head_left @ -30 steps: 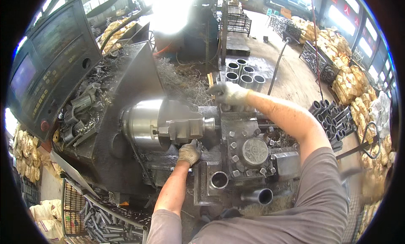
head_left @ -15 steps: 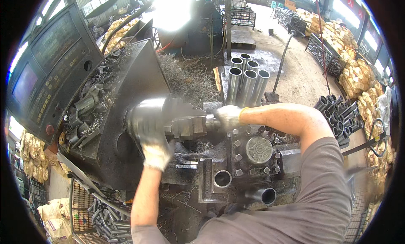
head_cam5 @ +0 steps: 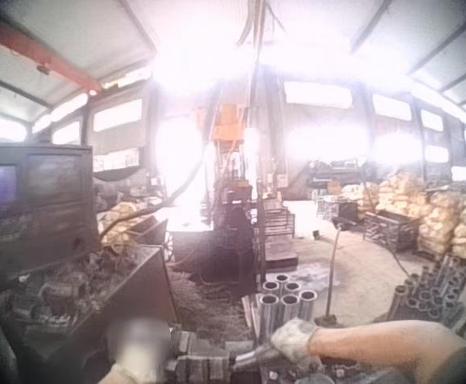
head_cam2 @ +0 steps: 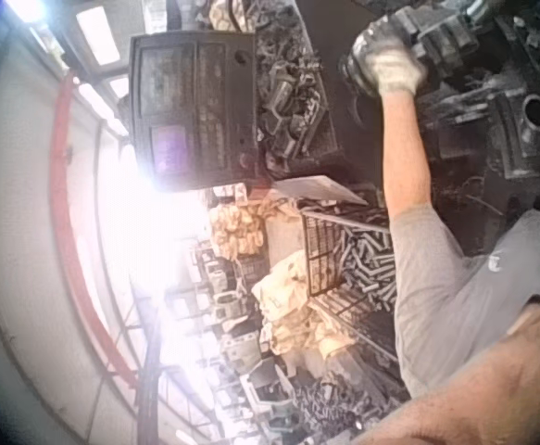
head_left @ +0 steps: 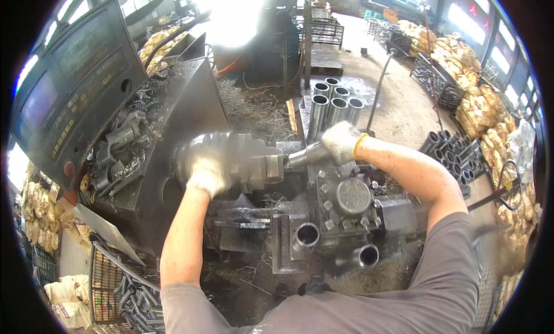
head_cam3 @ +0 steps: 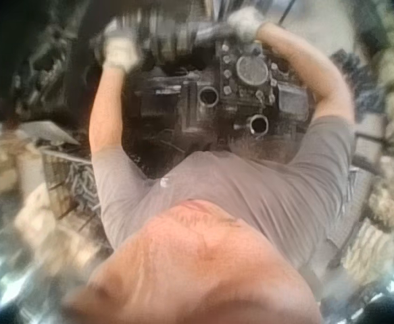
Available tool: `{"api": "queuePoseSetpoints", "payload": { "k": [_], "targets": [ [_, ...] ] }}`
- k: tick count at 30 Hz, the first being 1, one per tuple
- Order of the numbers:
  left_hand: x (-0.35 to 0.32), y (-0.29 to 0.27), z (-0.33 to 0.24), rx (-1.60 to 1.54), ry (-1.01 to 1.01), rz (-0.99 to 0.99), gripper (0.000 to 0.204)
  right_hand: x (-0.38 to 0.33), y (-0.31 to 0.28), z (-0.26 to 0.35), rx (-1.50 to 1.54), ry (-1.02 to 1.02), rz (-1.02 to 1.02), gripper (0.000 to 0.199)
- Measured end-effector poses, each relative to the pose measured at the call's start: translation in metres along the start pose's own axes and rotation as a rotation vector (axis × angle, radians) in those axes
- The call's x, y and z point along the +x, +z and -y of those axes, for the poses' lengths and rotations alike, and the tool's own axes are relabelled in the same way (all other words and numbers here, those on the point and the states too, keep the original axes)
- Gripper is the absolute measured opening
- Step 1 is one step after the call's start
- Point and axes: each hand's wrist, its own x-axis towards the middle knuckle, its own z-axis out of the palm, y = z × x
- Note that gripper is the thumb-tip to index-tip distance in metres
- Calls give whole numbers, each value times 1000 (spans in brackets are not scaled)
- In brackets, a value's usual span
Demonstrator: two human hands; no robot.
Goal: The person repeatedly loads cylindrical metal parts into a lathe, operates the machine to machine the parts, and then removes the finished pieces, placing them into a wire basket. The cycle of loading, machining, and unloading continues throughout the clip.
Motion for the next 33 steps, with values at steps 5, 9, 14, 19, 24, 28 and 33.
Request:
{"api": "queuePoseSetpoints", "payload": {
  "k": [5, 9, 14, 19, 24, 28, 33],
  "targets": [
    [49, -13, 39, -205, -28, 424, 80, -99, -66, 69, 226, 283, -248, 52],
    [-71, 3, -22, -832, 139, -247, 74, -203, -45, 144, 803, 213, -260, 65],
    [-255, 64, -145, -2102, -258, 149, 49, -208, 70, 260, 1379, 139, 26, 72],
    [-254, 86, -171, -2403, -1076, 448, 29, -197, 141, 292, 1948, 205, 120, 69],
    [-253, 99, -184, -2306, -971, 281, 38, -182, 179, 291, 1535, 267, 319, 67],
    [-271, 102, -166, -2673, -1160, 237, 26, -187, 204, 279, 1643, 171, 297, 62],
    [-298, 154, -159, -2624, -1180, 319, 42, -208, 182, 264, 1378, 127, 182, 55]
  ]
}}
